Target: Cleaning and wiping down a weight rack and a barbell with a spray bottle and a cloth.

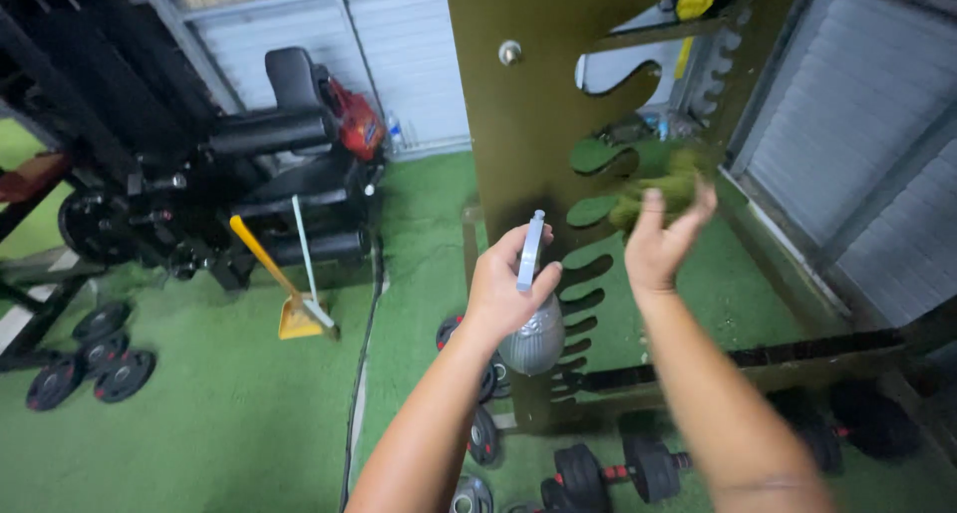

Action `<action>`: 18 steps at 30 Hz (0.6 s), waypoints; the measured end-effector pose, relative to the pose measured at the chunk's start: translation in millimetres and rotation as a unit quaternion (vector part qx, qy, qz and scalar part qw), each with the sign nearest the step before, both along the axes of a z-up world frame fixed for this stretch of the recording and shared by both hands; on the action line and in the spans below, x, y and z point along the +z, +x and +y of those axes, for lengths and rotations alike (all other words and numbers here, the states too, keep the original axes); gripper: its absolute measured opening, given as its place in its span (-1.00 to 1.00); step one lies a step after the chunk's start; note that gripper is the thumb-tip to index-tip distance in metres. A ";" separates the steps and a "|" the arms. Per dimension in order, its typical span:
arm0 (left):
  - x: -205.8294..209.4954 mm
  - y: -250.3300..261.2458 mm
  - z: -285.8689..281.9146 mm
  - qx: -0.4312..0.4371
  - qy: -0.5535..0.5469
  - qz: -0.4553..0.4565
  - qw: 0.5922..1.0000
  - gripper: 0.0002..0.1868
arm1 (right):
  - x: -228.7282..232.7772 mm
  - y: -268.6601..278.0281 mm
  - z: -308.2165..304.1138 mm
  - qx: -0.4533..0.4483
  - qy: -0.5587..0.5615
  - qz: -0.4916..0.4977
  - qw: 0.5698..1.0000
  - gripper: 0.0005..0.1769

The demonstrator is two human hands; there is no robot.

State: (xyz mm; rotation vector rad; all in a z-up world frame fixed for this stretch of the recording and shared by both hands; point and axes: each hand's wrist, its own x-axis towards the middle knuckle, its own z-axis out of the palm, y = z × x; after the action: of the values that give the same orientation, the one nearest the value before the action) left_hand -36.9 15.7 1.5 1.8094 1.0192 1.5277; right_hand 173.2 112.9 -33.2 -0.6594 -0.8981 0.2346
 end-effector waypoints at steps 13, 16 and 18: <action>0.4 14.2 20.8 -0.018 0.005 -0.006 1.000 -0.52 | 78.2 3.3 44.9 -0.036 -0.259 -0.563 0.784 -0.47; 4.1 15.7 15.7 -0.023 0.001 -0.008 1.000 -0.52 | 38.3 0.9 61.8 -0.100 -0.169 -0.508 0.839 -0.44; 3.1 16.2 14.5 -0.028 0.004 -0.008 1.000 -0.52 | 21.0 -0.2 54.8 -0.187 -0.081 -0.513 0.834 -0.43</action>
State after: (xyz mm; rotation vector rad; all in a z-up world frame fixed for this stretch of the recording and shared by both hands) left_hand -20.6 30.1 4.7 1.8140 0.9493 1.5120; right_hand 173.0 167.7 -12.2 -1.1349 -1.7558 -0.4652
